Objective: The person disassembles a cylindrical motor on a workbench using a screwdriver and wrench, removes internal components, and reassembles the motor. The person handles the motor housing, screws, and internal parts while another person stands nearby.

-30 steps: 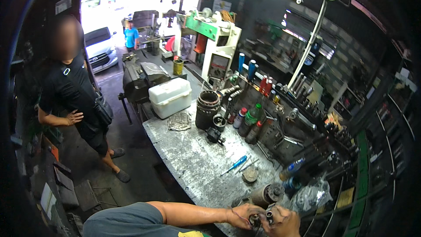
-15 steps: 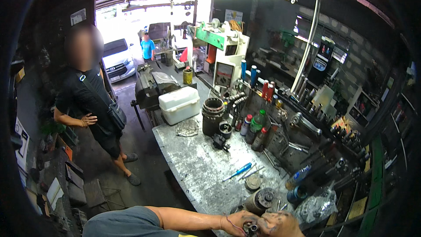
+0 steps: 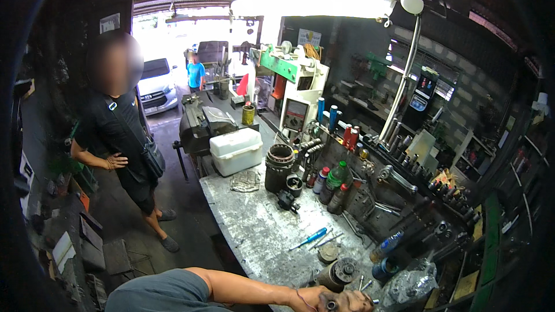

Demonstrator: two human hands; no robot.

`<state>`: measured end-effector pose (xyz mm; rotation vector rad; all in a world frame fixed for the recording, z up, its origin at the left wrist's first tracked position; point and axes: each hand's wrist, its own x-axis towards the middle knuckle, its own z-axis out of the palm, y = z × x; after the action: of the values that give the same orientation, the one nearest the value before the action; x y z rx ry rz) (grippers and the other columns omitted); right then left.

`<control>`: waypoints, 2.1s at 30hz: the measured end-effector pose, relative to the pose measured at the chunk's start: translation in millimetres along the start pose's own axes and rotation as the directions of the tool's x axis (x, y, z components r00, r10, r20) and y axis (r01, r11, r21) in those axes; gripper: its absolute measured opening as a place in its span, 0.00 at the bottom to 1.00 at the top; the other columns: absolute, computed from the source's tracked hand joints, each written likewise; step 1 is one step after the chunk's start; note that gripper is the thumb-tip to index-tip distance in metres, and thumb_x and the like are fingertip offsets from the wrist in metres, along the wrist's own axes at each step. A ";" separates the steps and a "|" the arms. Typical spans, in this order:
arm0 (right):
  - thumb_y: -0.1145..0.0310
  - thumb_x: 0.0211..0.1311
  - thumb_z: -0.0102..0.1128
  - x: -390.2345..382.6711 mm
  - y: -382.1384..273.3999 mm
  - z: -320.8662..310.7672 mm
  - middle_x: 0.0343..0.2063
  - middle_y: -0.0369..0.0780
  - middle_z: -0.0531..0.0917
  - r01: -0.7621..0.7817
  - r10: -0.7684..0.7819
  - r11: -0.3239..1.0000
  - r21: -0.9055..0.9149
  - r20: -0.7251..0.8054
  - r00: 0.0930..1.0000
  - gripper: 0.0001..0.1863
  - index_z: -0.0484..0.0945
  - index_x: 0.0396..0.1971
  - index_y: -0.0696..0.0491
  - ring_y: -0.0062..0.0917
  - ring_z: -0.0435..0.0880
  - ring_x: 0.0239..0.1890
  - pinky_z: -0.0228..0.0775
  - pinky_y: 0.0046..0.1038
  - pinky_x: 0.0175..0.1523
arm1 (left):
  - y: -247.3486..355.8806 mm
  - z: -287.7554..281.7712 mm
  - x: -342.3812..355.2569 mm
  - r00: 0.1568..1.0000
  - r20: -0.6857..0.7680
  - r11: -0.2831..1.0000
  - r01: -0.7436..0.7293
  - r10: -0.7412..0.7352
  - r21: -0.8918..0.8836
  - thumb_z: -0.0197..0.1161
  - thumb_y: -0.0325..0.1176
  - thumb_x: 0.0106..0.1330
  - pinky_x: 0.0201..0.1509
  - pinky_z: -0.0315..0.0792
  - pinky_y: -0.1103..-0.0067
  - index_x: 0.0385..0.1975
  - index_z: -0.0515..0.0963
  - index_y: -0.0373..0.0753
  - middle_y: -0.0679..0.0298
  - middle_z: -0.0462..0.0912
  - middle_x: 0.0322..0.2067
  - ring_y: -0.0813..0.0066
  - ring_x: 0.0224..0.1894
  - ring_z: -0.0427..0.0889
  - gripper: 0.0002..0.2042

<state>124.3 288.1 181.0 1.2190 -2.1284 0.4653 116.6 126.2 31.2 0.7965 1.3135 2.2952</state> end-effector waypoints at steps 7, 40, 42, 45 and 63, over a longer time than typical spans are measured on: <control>0.61 0.57 0.76 2.4 24.5 -13.9 0.30 0.46 0.88 0.115 -0.149 0.968 0.223 0.140 0.979 0.13 0.84 0.28 0.55 0.44 0.89 0.33 0.80 0.44 0.39 | 11.2 17.1 4.4 0.961 0.006 0.705 -0.208 0.278 0.679 0.77 0.40 0.54 0.44 0.82 0.60 0.50 0.84 0.35 0.47 0.89 0.39 0.46 0.39 0.89 0.24; 0.60 0.86 0.53 -17.2 -67.8 39.2 0.36 0.45 0.89 -0.193 0.997 0.031 0.981 -0.016 0.079 0.20 0.83 0.45 0.64 0.33 0.87 0.33 0.82 0.35 0.37 | 43.4 10.6 -1.6 0.976 0.098 0.637 -0.203 0.196 0.744 0.73 0.33 0.55 0.61 0.81 0.60 0.65 0.79 0.35 0.48 0.90 0.50 0.52 0.54 0.90 0.33; 0.57 0.86 0.51 -17.8 -55.6 37.7 0.36 0.45 0.89 -0.207 0.974 -0.096 0.974 0.135 0.184 0.22 0.83 0.46 0.63 0.33 0.87 0.33 0.82 0.35 0.37 | 48.5 8.9 -4.8 0.981 0.058 0.645 -0.168 0.188 0.746 0.75 0.34 0.52 0.58 0.81 0.61 0.61 0.80 0.35 0.49 0.90 0.48 0.52 0.51 0.89 0.32; 0.55 0.87 0.48 -16.8 -18.9 34.9 0.31 0.45 0.87 -0.382 0.951 -0.159 0.911 0.244 0.187 0.23 0.83 0.43 0.61 0.31 0.83 0.27 0.78 0.36 0.33 | 50.0 4.5 -4.6 0.996 0.084 0.777 -0.086 0.042 0.624 0.76 0.35 0.50 0.54 0.81 0.61 0.58 0.80 0.35 0.49 0.89 0.43 0.51 0.47 0.89 0.31; 0.61 0.62 0.69 34.7 3.9 -38.7 0.51 0.59 0.89 -0.799 0.548 0.586 0.134 0.661 0.513 0.28 0.82 0.56 0.65 0.49 0.89 0.57 0.80 0.42 0.64 | 31.1 -5.9 4.5 0.986 0.089 0.671 -0.162 0.142 0.723 0.79 0.34 0.48 0.61 0.82 0.63 0.62 0.80 0.31 0.42 0.89 0.51 0.45 0.55 0.89 0.36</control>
<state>121.6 290.5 232.9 0.6437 -3.1737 1.0954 108.0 109.6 57.1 1.2041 2.2801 1.8015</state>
